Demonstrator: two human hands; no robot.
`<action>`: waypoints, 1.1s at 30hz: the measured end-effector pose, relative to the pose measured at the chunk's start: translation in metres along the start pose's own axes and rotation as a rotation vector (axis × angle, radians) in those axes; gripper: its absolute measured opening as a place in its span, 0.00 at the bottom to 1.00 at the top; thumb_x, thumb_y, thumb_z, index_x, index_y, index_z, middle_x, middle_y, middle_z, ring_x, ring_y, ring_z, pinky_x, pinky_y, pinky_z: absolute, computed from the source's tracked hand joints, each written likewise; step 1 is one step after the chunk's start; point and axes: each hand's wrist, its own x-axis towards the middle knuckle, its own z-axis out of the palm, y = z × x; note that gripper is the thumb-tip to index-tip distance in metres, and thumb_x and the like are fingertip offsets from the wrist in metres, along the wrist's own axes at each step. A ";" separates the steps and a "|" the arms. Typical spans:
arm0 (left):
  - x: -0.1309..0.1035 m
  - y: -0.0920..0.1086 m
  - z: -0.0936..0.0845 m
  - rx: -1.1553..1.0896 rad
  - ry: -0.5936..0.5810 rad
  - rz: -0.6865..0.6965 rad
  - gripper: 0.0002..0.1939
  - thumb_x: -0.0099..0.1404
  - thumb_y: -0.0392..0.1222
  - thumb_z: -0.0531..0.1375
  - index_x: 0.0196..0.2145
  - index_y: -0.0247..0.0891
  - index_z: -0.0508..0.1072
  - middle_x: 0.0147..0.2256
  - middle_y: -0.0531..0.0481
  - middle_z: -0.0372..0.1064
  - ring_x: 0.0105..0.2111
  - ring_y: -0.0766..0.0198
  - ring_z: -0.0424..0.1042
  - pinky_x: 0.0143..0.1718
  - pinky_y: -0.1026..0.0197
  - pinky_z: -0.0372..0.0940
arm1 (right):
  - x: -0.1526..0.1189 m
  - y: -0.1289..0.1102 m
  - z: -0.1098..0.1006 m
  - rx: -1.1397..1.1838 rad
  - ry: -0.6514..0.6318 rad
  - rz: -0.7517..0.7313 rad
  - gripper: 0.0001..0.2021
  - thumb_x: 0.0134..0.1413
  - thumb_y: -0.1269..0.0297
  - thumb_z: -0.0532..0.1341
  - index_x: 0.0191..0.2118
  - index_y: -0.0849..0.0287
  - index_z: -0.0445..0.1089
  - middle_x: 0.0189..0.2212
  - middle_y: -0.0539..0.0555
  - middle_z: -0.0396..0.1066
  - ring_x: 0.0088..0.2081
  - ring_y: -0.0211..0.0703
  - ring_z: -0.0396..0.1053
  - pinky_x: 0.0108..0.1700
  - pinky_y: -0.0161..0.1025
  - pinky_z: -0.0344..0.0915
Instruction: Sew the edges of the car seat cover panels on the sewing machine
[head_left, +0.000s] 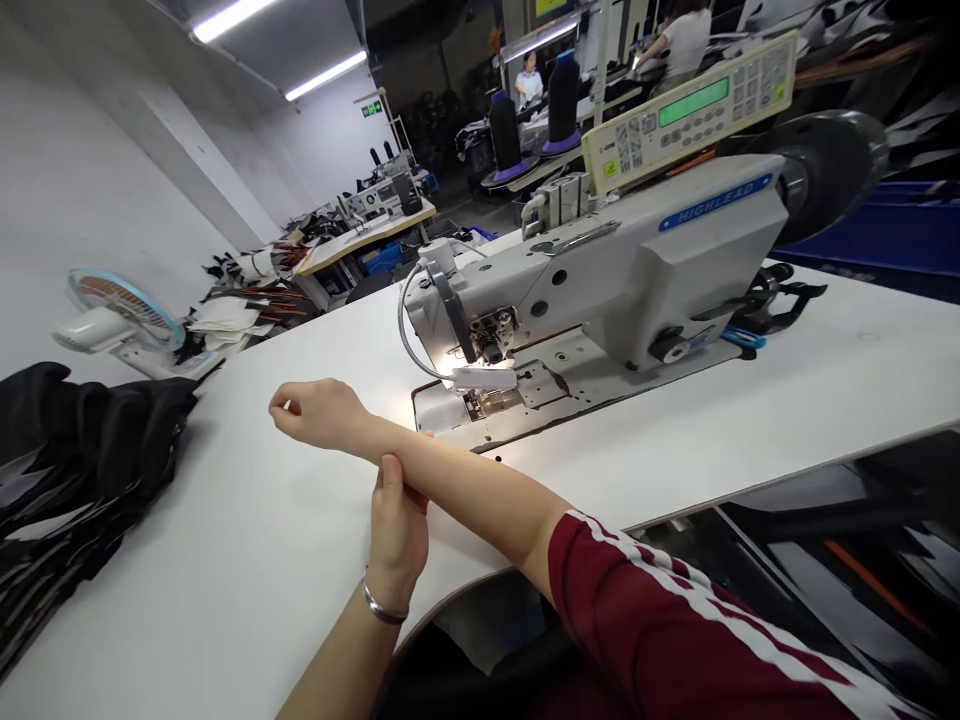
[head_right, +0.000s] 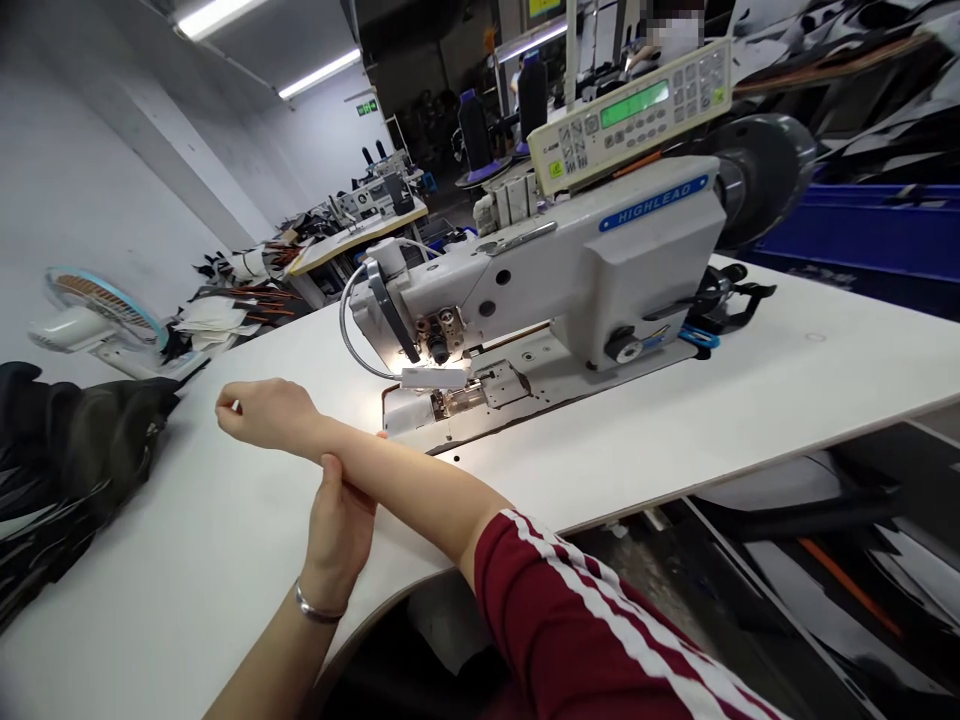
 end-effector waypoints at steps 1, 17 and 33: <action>0.002 0.002 -0.002 0.025 0.022 0.032 0.30 0.61 0.65 0.61 0.51 0.39 0.71 0.53 0.40 0.69 0.56 0.50 0.67 0.53 0.52 0.66 | -0.001 -0.002 -0.001 0.053 0.007 0.011 0.06 0.59 0.63 0.56 0.37 0.54 0.70 0.33 0.45 0.73 0.35 0.36 0.67 0.38 0.34 0.59; 0.007 0.037 -0.011 0.109 0.035 0.206 0.20 0.63 0.59 0.63 0.44 0.42 0.73 0.46 0.46 0.69 0.47 0.58 0.69 0.44 0.59 0.68 | -0.007 -0.023 -0.013 0.912 -0.046 0.173 0.07 0.58 0.64 0.61 0.31 0.61 0.66 0.26 0.48 0.69 0.26 0.33 0.67 0.27 0.30 0.66; 0.008 0.052 -0.014 0.014 0.006 0.160 0.29 0.60 0.67 0.61 0.46 0.40 0.74 0.46 0.41 0.72 0.50 0.50 0.70 0.41 0.57 0.68 | -0.015 -0.030 -0.003 0.683 0.114 0.022 0.20 0.44 0.67 0.60 0.21 0.58 0.42 0.19 0.42 0.40 0.23 0.30 0.40 0.25 0.32 0.42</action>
